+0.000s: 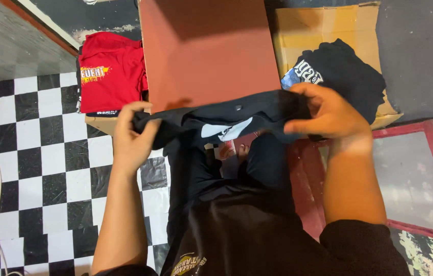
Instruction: The person unfolds a black t-shirt and places it on a heat press machine. They smooth the fabric, close the press, and then open it to reveal a printed graphic of a woman holding a rifle. The person then folds the t-shirt and places it on a stack.
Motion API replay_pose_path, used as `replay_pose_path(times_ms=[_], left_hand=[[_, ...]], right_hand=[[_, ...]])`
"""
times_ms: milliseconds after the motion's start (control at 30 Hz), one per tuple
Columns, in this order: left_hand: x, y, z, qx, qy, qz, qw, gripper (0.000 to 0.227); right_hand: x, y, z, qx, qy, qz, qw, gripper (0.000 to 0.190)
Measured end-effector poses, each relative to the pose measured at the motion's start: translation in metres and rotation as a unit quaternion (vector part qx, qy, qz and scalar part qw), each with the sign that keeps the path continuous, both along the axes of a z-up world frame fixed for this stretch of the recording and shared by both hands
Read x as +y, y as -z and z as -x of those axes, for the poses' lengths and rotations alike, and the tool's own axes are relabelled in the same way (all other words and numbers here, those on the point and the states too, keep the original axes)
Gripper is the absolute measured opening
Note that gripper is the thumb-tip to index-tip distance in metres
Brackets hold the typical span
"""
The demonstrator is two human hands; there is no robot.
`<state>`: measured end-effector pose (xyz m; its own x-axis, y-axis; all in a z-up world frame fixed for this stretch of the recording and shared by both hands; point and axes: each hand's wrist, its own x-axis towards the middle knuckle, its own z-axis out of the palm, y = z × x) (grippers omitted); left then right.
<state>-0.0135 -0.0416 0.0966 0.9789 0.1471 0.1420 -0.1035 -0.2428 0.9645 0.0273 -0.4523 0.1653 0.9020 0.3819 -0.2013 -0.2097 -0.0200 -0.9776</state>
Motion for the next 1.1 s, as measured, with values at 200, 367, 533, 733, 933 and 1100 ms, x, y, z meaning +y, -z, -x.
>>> replay_pose_path(times_ms=[200, 367, 533, 733, 933, 1100], left_hand=[[-0.030, -0.038, -0.002, -0.162, 0.152, -0.111, 0.969, 0.014], [-0.069, -0.023, 0.003, 0.046, 0.174, -0.101, 0.978, 0.016], [-0.086, -0.006, -0.002, 0.035, 0.148, -0.037, 0.988, 0.019], [-0.094, -0.026, -0.007, -0.109, 0.192, -0.083, 0.972, 0.018], [-0.030, 0.014, -0.032, -0.070, -0.010, 0.051, 0.996, 0.014], [0.009, -0.013, -0.018, -0.084, -0.028, -0.097, 0.991, 0.016]], right_hand=[[-0.034, 0.038, -0.015, -0.267, 0.120, -0.158, 0.943, 0.016], [-0.029, 0.031, -0.019, -0.319, 0.282, -0.188, 0.885, 0.022], [-0.044, 0.037, -0.027, -0.319, 0.319, -0.259, 0.854, 0.022], [-0.046, 0.017, -0.027, -0.402, 0.388, -0.242, 0.793, 0.006], [-0.033, 0.038, -0.022, -0.302, 0.229, 0.158, 0.912, 0.014], [-0.034, 0.011, -0.016, -0.212, 0.117, 0.334, 0.911, 0.029]])
